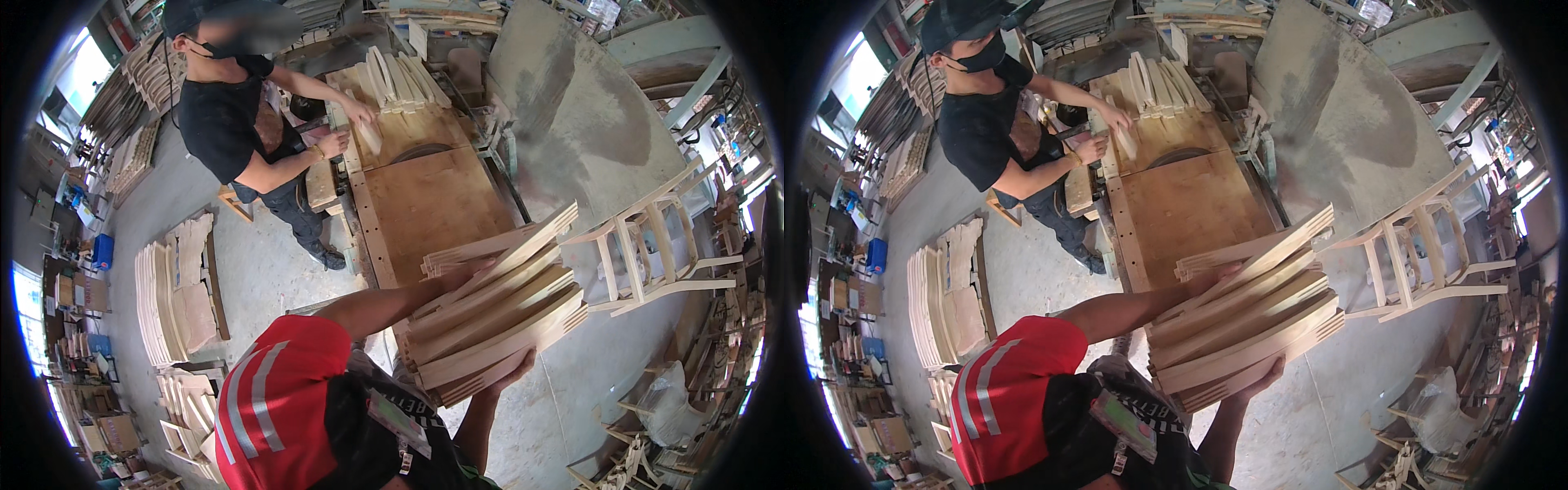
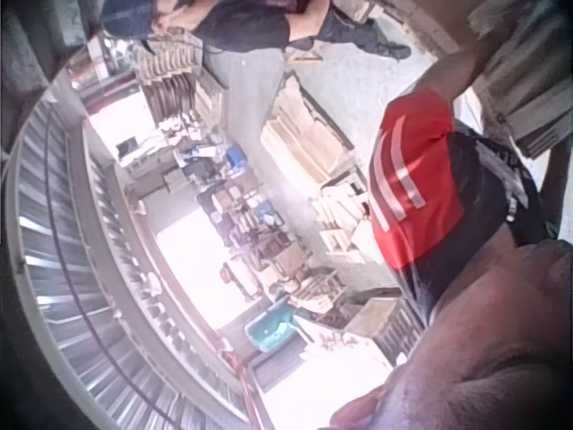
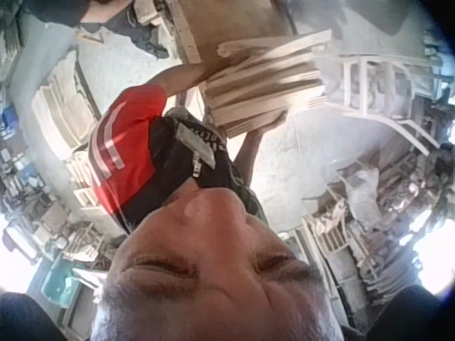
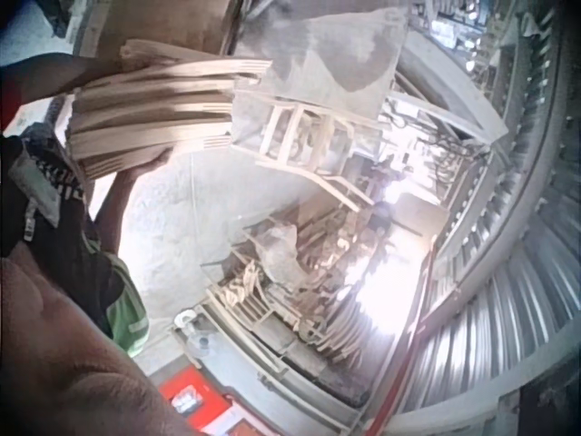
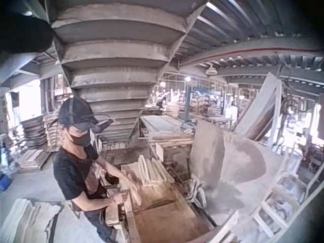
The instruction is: The person picks up a stack of wooden planks from a table, walks through a furniture workshop, and places the planks onto a workbench. The person handles the planks by hand without using tools.
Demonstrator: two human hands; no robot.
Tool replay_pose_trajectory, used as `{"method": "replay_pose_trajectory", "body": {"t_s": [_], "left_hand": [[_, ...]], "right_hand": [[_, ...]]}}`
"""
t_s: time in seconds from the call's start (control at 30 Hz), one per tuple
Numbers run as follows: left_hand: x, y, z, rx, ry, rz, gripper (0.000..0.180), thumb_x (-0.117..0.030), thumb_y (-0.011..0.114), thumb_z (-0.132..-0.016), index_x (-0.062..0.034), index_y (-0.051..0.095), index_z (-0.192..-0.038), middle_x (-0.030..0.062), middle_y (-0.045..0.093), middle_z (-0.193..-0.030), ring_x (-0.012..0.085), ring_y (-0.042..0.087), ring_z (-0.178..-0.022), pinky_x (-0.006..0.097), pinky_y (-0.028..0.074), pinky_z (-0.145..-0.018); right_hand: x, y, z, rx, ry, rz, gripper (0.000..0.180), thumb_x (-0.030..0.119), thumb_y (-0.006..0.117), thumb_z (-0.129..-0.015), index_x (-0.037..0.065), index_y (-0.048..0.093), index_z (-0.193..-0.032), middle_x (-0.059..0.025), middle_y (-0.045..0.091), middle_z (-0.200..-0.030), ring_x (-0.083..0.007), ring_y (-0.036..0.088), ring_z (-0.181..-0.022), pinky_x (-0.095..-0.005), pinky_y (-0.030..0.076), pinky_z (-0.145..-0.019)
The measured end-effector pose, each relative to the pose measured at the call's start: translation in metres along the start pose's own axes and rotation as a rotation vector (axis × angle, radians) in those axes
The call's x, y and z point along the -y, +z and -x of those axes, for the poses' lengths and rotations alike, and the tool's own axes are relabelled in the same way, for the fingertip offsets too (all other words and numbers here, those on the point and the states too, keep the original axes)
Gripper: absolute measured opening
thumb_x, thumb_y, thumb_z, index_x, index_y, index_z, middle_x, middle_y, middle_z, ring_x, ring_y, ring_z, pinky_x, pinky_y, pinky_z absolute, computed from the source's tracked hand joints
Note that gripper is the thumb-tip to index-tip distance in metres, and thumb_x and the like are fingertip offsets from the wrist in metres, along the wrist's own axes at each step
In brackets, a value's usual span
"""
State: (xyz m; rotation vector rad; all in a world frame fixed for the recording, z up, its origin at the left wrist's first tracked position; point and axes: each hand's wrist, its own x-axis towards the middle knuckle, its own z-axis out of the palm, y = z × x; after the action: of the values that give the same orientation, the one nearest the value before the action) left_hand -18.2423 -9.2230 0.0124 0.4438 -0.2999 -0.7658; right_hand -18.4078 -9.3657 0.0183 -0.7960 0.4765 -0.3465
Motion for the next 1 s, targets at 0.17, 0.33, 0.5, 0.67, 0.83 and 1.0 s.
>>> {"method": "replay_pose_trajectory", "body": {"t_s": [0.17,0.33,0.5,0.67,0.83,1.0], "left_hand": [[-0.025,-0.044,-0.015,-0.175,-0.273,-0.045,0.056,-0.041,0.044,-0.101,-0.0031,0.046,-0.142,0.0132,0.054,-0.137,0.0205,0.053,-0.121,0.036,0.035,-0.109],[-0.045,-0.058,-0.033,-0.150,-0.234,-0.200,0.057,-0.046,0.040,-0.102,-0.0020,0.050,-0.138,0.0113,0.058,-0.132,0.0183,0.057,-0.116,0.034,0.041,-0.103],[-0.063,-0.098,-0.037,-0.119,-0.324,-0.369,0.058,-0.046,0.047,-0.100,-0.0040,0.049,-0.140,0.0104,0.056,-0.136,0.0178,0.056,-0.119,0.034,0.042,-0.103],[-0.073,-0.094,-0.039,-0.275,-0.540,-0.411,0.066,-0.052,0.059,-0.091,-0.0049,0.052,-0.137,0.0105,0.061,-0.130,0.0191,0.061,-0.112,0.033,0.047,-0.098],[-0.087,-0.096,-0.050,-0.238,-0.805,-0.710,0.083,-0.055,0.068,-0.083,-0.0011,0.046,-0.141,0.0149,0.055,-0.136,0.0216,0.056,-0.118,0.032,0.042,-0.101],[-0.084,-0.139,-0.041,-0.282,-0.608,-1.150,0.096,-0.051,0.075,-0.077,0.0034,0.035,-0.147,0.0178,0.054,-0.136,0.0237,0.053,-0.122,0.031,0.039,-0.104]], "right_hand": [[-0.021,-0.002,-0.036,-0.011,0.106,-0.041,0.074,0.059,0.045,-0.091,0.004,0.037,-0.141,-0.0146,0.050,-0.127,-0.0275,0.048,-0.121,-0.0411,0.040,-0.102],[-0.036,0.017,-0.059,-0.017,0.087,0.014,0.074,0.057,0.046,-0.091,0.002,0.036,-0.140,-0.0161,0.048,-0.128,-0.0298,0.047,-0.121,-0.0432,0.042,-0.100],[-0.054,0.028,-0.067,-0.006,0.155,-0.023,0.067,0.054,0.047,-0.092,0.006,0.042,-0.138,-0.0126,0.048,-0.129,-0.0273,0.046,-0.121,-0.0408,0.039,-0.102],[-0.073,0.011,-0.071,0.011,0.218,-0.069,0.066,0.052,0.049,-0.091,0.007,0.043,-0.138,-0.0113,0.050,-0.130,-0.0273,0.047,-0.121,-0.0424,0.040,-0.101],[-0.083,0.004,-0.071,0.040,0.108,0.068,0.065,0.054,0.049,-0.090,0.008,0.048,-0.136,-0.0099,0.056,-0.128,-0.0262,0.053,-0.120,-0.0411,0.043,-0.101],[-0.085,-0.005,-0.068,-0.021,0.123,0.024,0.062,0.051,0.052,-0.091,0.009,0.048,-0.135,-0.0099,0.055,-0.130,-0.0264,0.052,-0.120,-0.0404,0.045,-0.099]]}}
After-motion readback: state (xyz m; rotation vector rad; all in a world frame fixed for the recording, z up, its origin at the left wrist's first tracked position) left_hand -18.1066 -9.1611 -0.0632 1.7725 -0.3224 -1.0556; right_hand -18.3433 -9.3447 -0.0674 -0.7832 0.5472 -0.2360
